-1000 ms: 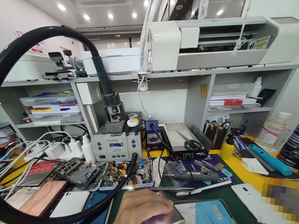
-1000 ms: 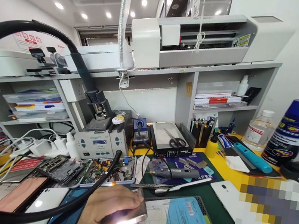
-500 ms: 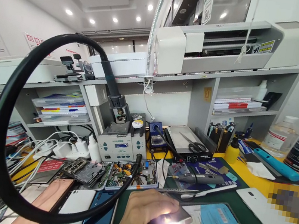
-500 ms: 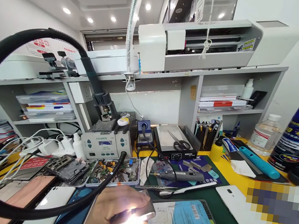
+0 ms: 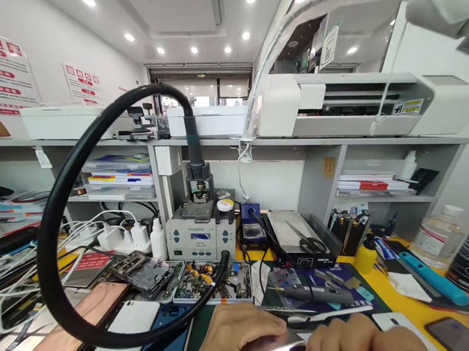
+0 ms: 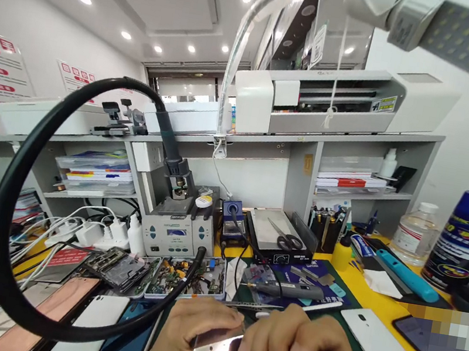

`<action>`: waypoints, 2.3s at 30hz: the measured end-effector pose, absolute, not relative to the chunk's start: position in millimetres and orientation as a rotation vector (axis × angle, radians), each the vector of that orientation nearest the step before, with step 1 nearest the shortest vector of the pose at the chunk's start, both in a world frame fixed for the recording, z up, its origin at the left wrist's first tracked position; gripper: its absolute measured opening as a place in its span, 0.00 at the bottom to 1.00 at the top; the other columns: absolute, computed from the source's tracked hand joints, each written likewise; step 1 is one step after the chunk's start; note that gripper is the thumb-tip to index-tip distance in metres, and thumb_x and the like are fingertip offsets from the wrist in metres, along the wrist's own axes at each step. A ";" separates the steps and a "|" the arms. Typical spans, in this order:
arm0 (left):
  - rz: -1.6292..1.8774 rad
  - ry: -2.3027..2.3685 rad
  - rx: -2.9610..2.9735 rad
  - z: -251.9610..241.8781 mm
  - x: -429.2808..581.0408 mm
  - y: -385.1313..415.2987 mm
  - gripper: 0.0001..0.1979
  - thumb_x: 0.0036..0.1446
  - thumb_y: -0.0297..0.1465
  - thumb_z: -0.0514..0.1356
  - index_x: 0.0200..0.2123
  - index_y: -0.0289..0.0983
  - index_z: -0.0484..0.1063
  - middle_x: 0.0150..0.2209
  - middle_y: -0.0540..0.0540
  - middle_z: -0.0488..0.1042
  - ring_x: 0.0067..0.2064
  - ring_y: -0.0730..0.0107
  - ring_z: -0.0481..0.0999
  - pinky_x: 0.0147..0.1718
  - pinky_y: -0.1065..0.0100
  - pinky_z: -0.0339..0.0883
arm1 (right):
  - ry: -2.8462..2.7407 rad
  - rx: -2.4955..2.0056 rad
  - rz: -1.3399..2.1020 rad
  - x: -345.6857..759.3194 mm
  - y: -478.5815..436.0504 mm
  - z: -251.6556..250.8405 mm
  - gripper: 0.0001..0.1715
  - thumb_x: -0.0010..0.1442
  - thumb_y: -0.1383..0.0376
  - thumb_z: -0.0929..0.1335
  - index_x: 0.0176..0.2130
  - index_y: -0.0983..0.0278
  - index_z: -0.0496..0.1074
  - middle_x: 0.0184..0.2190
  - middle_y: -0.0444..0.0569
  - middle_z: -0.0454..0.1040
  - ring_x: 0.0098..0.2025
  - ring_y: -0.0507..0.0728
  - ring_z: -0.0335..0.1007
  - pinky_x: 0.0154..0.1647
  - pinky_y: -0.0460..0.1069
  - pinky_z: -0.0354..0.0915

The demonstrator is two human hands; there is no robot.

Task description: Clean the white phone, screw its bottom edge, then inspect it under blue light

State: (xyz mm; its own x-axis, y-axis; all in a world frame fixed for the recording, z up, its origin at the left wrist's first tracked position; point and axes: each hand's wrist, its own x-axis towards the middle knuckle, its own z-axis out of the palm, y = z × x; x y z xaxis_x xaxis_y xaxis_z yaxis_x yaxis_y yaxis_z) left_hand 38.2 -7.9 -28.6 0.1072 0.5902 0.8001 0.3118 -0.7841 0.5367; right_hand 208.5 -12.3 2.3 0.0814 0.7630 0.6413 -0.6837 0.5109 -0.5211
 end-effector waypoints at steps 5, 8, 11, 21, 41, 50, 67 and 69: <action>1.354 1.080 2.133 -20.9 30.3 -13.6 0.09 0.55 0.33 0.67 0.41 0.44 0.83 0.38 0.45 0.85 0.38 0.60 0.83 0.41 0.64 0.77 | -0.876 -0.162 1.120 197.7 -18.4 33.1 0.18 0.60 0.48 0.69 0.30 0.57 0.75 0.20 0.41 0.69 0.17 0.53 0.68 0.22 0.50 0.70; 1.330 1.132 2.012 -10.1 29.3 -16.6 0.09 0.57 0.36 0.66 0.39 0.43 0.84 0.38 0.45 0.84 0.39 0.60 0.82 0.42 0.66 0.75 | -0.752 -0.309 1.192 198.5 -26.6 52.7 0.25 0.63 0.45 0.63 0.31 0.60 0.75 0.23 0.44 0.69 0.21 0.53 0.66 0.23 0.49 0.70; 1.304 1.138 1.870 -2.6 29.0 -17.8 0.09 0.58 0.38 0.65 0.38 0.43 0.85 0.38 0.45 0.84 0.39 0.59 0.81 0.42 0.66 0.72 | -0.829 -0.369 1.271 198.2 -30.8 75.0 0.24 0.63 0.46 0.63 0.32 0.61 0.75 0.22 0.44 0.68 0.20 0.52 0.64 0.21 0.48 0.68; 1.360 1.074 1.635 3.6 21.4 -12.6 0.17 0.59 0.44 0.63 0.39 0.37 0.84 0.34 0.43 0.82 0.41 0.56 0.78 0.41 0.65 0.69 | -1.003 -0.408 1.379 184.5 -6.0 124.8 0.33 0.59 0.47 0.60 0.12 0.62 0.64 0.08 0.41 0.57 0.06 0.49 0.49 0.06 0.45 0.53; 1.499 1.041 0.983 2.1 -2.6 8.0 0.26 0.46 0.49 0.71 0.40 0.34 0.80 0.30 0.44 0.80 0.32 0.62 0.78 0.30 0.67 0.70 | -1.083 -0.440 1.167 174.9 33.4 79.7 0.28 0.69 0.51 0.66 0.23 0.64 0.65 0.13 0.32 0.60 0.11 0.45 0.53 0.12 0.42 0.56; 1.602 0.956 0.596 -1.2 -15.3 24.1 0.16 0.52 0.35 0.70 0.43 0.38 0.76 0.45 0.42 0.81 0.52 0.59 0.77 0.51 0.65 0.69 | -1.237 -0.292 0.871 144.3 -7.2 116.8 0.25 0.62 0.58 0.72 0.17 0.60 0.65 0.13 0.38 0.62 0.14 0.51 0.60 0.19 0.49 0.64; 1.263 0.835 0.221 -2.7 -9.2 23.2 0.12 0.57 0.38 0.63 0.34 0.33 0.75 0.25 0.40 0.80 0.35 0.49 0.83 0.41 0.51 0.76 | -0.849 -0.685 1.146 191.2 42.5 89.2 0.18 0.52 0.55 0.78 0.22 0.63 0.74 0.19 0.47 0.77 0.21 0.56 0.76 0.20 0.47 0.75; 1.221 0.781 0.240 -2.2 -7.9 22.1 0.15 0.59 0.40 0.61 0.35 0.33 0.75 0.26 0.39 0.80 0.35 0.49 0.83 0.40 0.50 0.76 | -0.856 -0.735 1.220 187.9 42.2 82.2 0.20 0.51 0.55 0.79 0.22 0.64 0.73 0.17 0.46 0.76 0.17 0.55 0.73 0.13 0.46 0.73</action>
